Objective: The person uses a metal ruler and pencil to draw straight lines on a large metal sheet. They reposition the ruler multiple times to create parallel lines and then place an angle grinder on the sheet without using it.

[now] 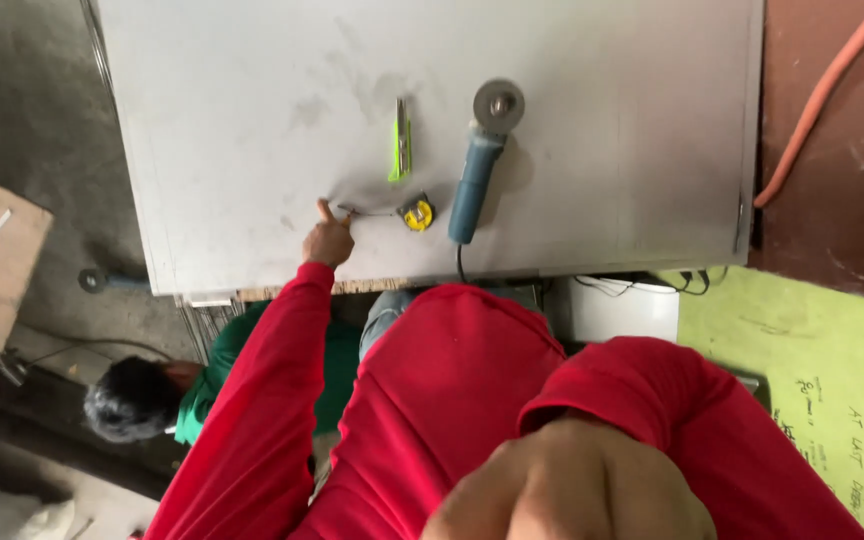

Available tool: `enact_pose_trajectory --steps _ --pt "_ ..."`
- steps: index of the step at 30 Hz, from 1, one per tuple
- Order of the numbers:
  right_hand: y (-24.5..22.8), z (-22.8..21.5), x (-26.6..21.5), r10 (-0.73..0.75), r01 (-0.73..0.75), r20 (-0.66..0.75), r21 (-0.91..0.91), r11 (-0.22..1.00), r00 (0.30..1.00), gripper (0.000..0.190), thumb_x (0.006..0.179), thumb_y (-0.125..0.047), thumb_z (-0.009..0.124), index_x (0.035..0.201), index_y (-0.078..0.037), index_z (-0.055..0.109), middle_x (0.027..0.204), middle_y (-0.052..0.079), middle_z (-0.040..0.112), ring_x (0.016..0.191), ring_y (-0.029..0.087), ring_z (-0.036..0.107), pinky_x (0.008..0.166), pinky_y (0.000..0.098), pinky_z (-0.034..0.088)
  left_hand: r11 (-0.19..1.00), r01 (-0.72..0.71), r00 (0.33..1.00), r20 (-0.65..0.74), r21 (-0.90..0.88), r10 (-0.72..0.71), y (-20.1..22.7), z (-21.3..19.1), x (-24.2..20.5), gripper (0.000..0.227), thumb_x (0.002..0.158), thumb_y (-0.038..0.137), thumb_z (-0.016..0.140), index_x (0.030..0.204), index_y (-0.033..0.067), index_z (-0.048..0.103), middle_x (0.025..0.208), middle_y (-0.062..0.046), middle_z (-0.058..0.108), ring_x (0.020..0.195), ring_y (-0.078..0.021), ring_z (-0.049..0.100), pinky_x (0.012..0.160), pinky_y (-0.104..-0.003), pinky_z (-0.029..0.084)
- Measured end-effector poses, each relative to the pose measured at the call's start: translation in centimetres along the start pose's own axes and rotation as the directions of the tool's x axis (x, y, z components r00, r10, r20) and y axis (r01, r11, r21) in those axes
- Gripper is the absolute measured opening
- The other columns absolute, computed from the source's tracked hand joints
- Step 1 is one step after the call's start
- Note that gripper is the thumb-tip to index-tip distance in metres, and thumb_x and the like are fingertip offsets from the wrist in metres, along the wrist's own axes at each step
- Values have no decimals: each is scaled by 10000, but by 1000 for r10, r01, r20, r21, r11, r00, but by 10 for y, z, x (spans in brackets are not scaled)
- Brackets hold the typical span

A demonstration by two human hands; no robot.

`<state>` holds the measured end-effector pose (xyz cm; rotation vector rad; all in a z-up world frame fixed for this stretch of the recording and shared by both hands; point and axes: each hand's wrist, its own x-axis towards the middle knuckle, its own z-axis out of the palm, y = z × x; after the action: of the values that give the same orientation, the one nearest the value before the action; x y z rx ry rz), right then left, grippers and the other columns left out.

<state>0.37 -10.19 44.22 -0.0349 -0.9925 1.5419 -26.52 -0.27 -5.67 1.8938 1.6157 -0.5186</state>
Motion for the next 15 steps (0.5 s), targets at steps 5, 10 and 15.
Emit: enact_pose_trajectory --steps 5,10,15 --pt "20 6 7 5 -4 172 -7 1000 985 205 1125 -173 406 1066 -17 526 1009 133 468 925 303 512 783 591 555 951 211 977 34 -225 -208 7 -15 -1 716 1054 291 324 1630 43 -22 1212 -273 640 1169 -454 665 989 -577 533" --pt "23 1 11 14 -5 243 -39 999 970 239 1132 -182 378 1054 -22 538 1005 129 485 923 304 522 795 578 551 943 216 976 54 -251 -210 5 -21 3 720 1070 326 305 1631 35 -41 1238 -294 625 1193 -473 646 1011 -591 513" --pt "20 1 -7 42 -23 245 -80 996 969 277 1138 -192 350 1043 -28 551 1002 125 503 920 304 531 806 565 547 953 225 974 58 -202 -218 1 -5 13 724 1094 366 299 1627 36 -63 1239 -291 625 1189 -471 649 1011 -594 510"
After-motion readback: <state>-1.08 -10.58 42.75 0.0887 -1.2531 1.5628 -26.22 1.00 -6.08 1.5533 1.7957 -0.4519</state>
